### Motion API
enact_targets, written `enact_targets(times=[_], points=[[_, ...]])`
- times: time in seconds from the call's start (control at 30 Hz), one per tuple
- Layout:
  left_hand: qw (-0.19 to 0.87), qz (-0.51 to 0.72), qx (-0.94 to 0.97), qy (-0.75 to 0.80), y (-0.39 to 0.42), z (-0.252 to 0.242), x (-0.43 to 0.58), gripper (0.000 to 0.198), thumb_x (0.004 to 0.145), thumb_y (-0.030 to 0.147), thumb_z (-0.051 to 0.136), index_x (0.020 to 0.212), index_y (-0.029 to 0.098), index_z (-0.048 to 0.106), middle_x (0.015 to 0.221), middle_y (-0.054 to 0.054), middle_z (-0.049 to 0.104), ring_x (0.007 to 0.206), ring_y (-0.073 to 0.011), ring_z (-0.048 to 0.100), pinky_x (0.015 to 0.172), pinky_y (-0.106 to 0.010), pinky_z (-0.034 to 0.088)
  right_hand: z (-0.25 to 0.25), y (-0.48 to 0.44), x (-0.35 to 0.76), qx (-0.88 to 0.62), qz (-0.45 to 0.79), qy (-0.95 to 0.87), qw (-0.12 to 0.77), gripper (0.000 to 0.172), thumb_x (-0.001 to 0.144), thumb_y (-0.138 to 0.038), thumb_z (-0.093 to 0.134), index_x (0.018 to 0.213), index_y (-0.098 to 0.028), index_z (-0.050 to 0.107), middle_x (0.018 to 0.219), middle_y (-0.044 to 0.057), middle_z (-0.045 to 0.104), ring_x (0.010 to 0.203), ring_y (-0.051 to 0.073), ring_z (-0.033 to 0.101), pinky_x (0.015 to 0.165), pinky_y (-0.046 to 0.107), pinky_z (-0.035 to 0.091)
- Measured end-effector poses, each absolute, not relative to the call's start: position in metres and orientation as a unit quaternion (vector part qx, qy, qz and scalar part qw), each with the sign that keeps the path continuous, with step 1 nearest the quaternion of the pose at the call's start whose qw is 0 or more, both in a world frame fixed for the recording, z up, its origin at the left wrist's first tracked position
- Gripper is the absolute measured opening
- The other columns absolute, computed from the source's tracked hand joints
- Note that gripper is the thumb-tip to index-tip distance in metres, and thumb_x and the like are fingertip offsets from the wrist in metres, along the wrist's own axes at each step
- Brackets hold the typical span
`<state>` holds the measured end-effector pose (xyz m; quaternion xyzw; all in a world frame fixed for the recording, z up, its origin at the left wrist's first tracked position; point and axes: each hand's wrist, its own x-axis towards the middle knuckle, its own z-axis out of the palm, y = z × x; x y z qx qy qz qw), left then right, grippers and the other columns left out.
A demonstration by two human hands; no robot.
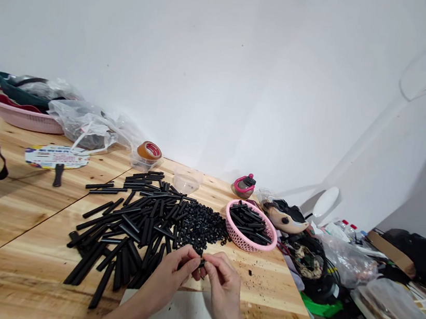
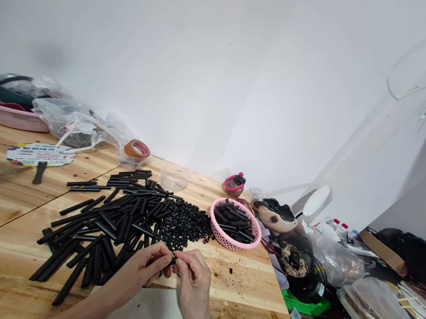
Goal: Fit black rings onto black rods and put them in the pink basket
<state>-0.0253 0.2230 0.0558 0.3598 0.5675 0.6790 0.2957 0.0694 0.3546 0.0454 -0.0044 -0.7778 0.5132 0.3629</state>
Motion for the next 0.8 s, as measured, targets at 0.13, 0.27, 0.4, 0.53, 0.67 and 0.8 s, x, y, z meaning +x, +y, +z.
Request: enact_targets(times=[0.13, 0.27, 0.4, 0.53, 0.67, 0.8], points=[[0.318, 0.697, 0.335, 0.548, 0.2265, 0.0532, -0.0267, 0.043, 0.083, 0.058, 0.061, 0.079, 0.015, 0.056, 0.068, 0.001, 0.059, 0.047, -0.0053, 0.030, 0.044, -0.019, 0.019, 0.0433, 0.3559, 0.0684, 0.012, 0.507, -0.783, 0.361, 0.025, 0.096, -0.023, 0.051, 0.107, -0.026, 0.073, 0.082, 0.005, 0.062, 0.074, 0.019, 0.063, 0.068, 0.031, 0.051], [0.338, 0.702, 0.329, 0.533, 0.2274, 0.0494, -0.0283, 0.044, 0.082, 0.058, 0.063, 0.079, 0.015, 0.057, 0.068, 0.001, 0.061, 0.044, -0.0042, 0.030, 0.042, -0.019, 0.017, 0.0452, 0.3598, 0.0700, 0.021, 0.508, -0.785, 0.353, 0.024, 0.095, -0.023, 0.054, 0.107, -0.027, 0.074, 0.082, 0.005, 0.062, 0.073, 0.018, 0.064, 0.066, 0.029, 0.051], [0.358, 0.700, 0.330, 0.522, 0.2275, 0.0464, -0.0305, 0.044, 0.082, 0.059, 0.062, 0.081, 0.015, 0.058, 0.068, 0.000, 0.062, 0.043, -0.0037, 0.029, 0.042, -0.018, 0.017, 0.0480, 0.3619, 0.0715, 0.020, 0.508, -0.789, 0.345, 0.021, 0.094, -0.024, 0.057, 0.104, -0.026, 0.075, 0.080, 0.004, 0.062, 0.072, 0.017, 0.063, 0.065, 0.029, 0.050], [0.369, 0.699, 0.330, 0.516, 0.2275, 0.0461, -0.0319, 0.045, 0.081, 0.061, 0.062, 0.077, 0.017, 0.054, 0.064, 0.002, 0.061, 0.040, -0.0030, 0.026, 0.040, -0.018, 0.016, 0.0507, 0.3608, 0.0719, 0.009, 0.516, -0.790, 0.331, 0.018, 0.092, -0.027, 0.059, 0.100, -0.025, 0.075, 0.079, 0.004, 0.061, 0.070, 0.017, 0.062, 0.063, 0.028, 0.049], [0.365, 0.694, 0.338, 0.521, 0.2267, 0.0473, -0.0310, 0.045, 0.083, 0.061, 0.060, 0.077, 0.017, 0.054, 0.066, 0.002, 0.062, 0.040, -0.0028, 0.027, 0.040, -0.018, 0.016, 0.0523, 0.3594, 0.0731, 0.000, 0.512, -0.795, 0.325, 0.018, 0.093, -0.029, 0.058, 0.098, -0.024, 0.075, 0.080, 0.004, 0.061, 0.070, 0.017, 0.062, 0.063, 0.028, 0.049], [0.357, 0.690, 0.343, 0.528, 0.2270, 0.0475, -0.0297, 0.046, 0.082, 0.063, 0.059, 0.078, 0.017, 0.053, 0.065, 0.002, 0.062, 0.039, -0.0031, 0.027, 0.040, -0.019, 0.016, 0.0523, 0.3589, 0.0741, -0.003, 0.504, -0.799, 0.328, 0.017, 0.093, -0.029, 0.058, 0.096, -0.023, 0.074, 0.081, 0.005, 0.062, 0.072, 0.017, 0.061, 0.064, 0.028, 0.049]])
